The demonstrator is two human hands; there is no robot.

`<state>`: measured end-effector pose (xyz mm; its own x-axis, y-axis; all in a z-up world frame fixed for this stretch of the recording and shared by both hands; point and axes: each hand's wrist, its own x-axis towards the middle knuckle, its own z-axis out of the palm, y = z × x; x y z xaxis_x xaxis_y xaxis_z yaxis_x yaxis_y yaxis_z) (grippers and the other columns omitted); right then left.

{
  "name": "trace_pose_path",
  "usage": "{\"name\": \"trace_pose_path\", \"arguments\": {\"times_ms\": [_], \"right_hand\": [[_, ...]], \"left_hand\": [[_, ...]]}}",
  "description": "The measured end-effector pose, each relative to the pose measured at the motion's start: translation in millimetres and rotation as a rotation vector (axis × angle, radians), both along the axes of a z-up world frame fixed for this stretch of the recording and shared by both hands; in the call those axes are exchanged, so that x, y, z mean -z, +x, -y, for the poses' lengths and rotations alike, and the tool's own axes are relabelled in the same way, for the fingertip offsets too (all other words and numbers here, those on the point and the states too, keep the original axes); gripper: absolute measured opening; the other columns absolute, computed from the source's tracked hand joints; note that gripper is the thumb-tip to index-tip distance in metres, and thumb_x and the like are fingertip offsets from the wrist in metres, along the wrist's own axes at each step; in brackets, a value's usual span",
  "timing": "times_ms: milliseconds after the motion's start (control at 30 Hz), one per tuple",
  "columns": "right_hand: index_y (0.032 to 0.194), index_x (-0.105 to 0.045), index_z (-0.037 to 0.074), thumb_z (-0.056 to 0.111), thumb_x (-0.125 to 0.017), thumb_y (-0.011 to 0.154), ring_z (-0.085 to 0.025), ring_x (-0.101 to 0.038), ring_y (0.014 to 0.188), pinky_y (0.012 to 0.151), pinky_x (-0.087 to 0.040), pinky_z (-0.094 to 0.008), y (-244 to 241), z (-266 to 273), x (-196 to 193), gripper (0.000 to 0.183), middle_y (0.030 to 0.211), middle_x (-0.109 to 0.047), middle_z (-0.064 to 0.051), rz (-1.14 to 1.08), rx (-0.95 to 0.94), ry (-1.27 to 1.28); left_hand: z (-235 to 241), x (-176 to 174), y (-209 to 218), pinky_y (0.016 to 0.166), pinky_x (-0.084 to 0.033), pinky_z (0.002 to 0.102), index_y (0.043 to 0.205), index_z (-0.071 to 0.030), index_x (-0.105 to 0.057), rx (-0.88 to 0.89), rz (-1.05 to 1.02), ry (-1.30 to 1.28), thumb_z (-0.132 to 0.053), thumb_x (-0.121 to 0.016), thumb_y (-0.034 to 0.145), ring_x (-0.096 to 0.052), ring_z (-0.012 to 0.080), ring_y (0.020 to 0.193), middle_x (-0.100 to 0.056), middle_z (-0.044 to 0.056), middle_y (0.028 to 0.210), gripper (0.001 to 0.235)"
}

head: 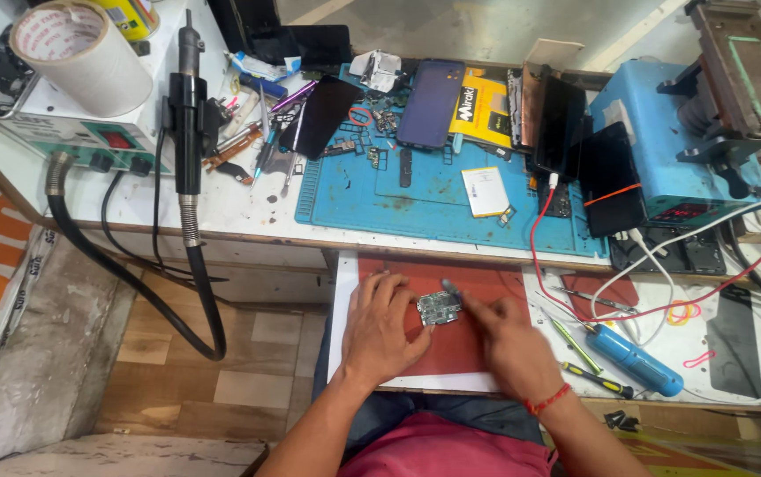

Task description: The person scrapes a small circuit board with a metal tool, then uses a heat gun to apply heat to the board. The person holds the board steady with one hand while operating the tools with the other.

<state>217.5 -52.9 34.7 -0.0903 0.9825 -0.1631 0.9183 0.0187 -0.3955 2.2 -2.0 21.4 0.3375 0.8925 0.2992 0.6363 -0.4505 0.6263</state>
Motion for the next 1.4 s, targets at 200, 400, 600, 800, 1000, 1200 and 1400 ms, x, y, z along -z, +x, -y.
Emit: {"name": "trace_pose_path", "arguments": {"times_ms": [200, 400, 600, 800, 1000, 1200, 1400], "right_hand": [[0.145, -0.053, 0.027, 0.008, -0.056, 0.087, -0.037, -0.069, 0.08, 0.066, -0.057, -0.049, -6, 0, -8, 0.061, 0.106, -0.063, -0.011, -0.022, -0.091, -0.039], [0.147, -0.055, 0.027, 0.003, -0.054, 0.081, -0.037, -0.069, 0.076, 0.065, -0.057, -0.048, -5, 0, -5, 0.07, 0.11, -0.064, -0.011, -0.032, -0.129, 0.02], [0.148, -0.054, 0.026, 0.003, -0.052, 0.085, -0.037, -0.069, 0.073, 0.061, -0.056, -0.049, -5, 1, -3, 0.067, 0.105, -0.064, -0.011, 0.014, -0.034, 0.083], [0.143, -0.056, 0.027, 0.004, -0.052, 0.086, -0.035, -0.069, 0.069, 0.059, -0.057, -0.048, -5, 5, -6, 0.062, 0.103, -0.065, -0.008, 0.027, -0.019, 0.057], [0.143, -0.056, 0.023, 0.003, -0.054, 0.084, -0.037, -0.068, 0.068, 0.058, -0.057, -0.047, 0, 4, 1, 0.063, 0.106, -0.064, -0.012, -0.01, -0.076, 0.093], [0.149, -0.053, 0.026, 0.006, -0.054, 0.085, -0.037, -0.069, 0.072, 0.06, -0.056, -0.049, 0, 5, 4, 0.067, 0.109, -0.064, -0.011, 0.031, -0.121, 0.032], [0.144, -0.054, 0.026, 0.009, -0.056, 0.086, -0.039, -0.069, 0.076, 0.062, -0.056, -0.051, -4, 6, 4, 0.06, 0.108, -0.064, -0.011, 0.0, -0.1, 0.007]], "left_hand": [[0, 1, -1, 0.107, -0.037, 0.052, 0.105, -0.003, -0.069, 0.002, -0.001, 0.01, -0.031, -0.082, 0.07, -0.05, 0.0373, 0.125, -0.06, 0.015, 0.126, 0.046], [-2, -1, -1, 0.108, -0.037, 0.053, 0.105, -0.003, -0.069, -0.006, -0.006, 0.018, -0.031, -0.082, 0.07, -0.049, 0.0368, 0.125, -0.06, 0.015, 0.125, 0.046], [-1, -1, 0, 0.108, -0.036, 0.053, 0.105, -0.003, -0.069, -0.005, 0.008, 0.001, -0.032, -0.082, 0.071, -0.048, 0.0378, 0.126, -0.06, 0.015, 0.126, 0.047], [-1, 2, 0, 0.11, -0.036, 0.053, 0.105, -0.004, -0.069, 0.0, 0.006, 0.006, -0.032, -0.082, 0.071, -0.049, 0.0367, 0.126, -0.06, 0.015, 0.126, 0.046], [-1, 2, 0, 0.108, -0.037, 0.052, 0.105, -0.004, -0.069, -0.001, 0.003, 0.021, -0.032, -0.082, 0.07, -0.049, 0.0373, 0.126, -0.06, 0.015, 0.126, 0.047], [0, 3, 0, 0.108, -0.038, 0.052, 0.105, -0.004, -0.069, -0.01, 0.021, 0.02, -0.031, -0.082, 0.071, -0.049, 0.0375, 0.128, -0.06, 0.014, 0.127, 0.046], [0, 2, -2, 0.109, -0.037, 0.053, 0.105, -0.004, -0.069, -0.011, 0.007, 0.001, -0.032, -0.082, 0.07, -0.048, 0.0384, 0.127, -0.06, 0.014, 0.127, 0.046]]}}
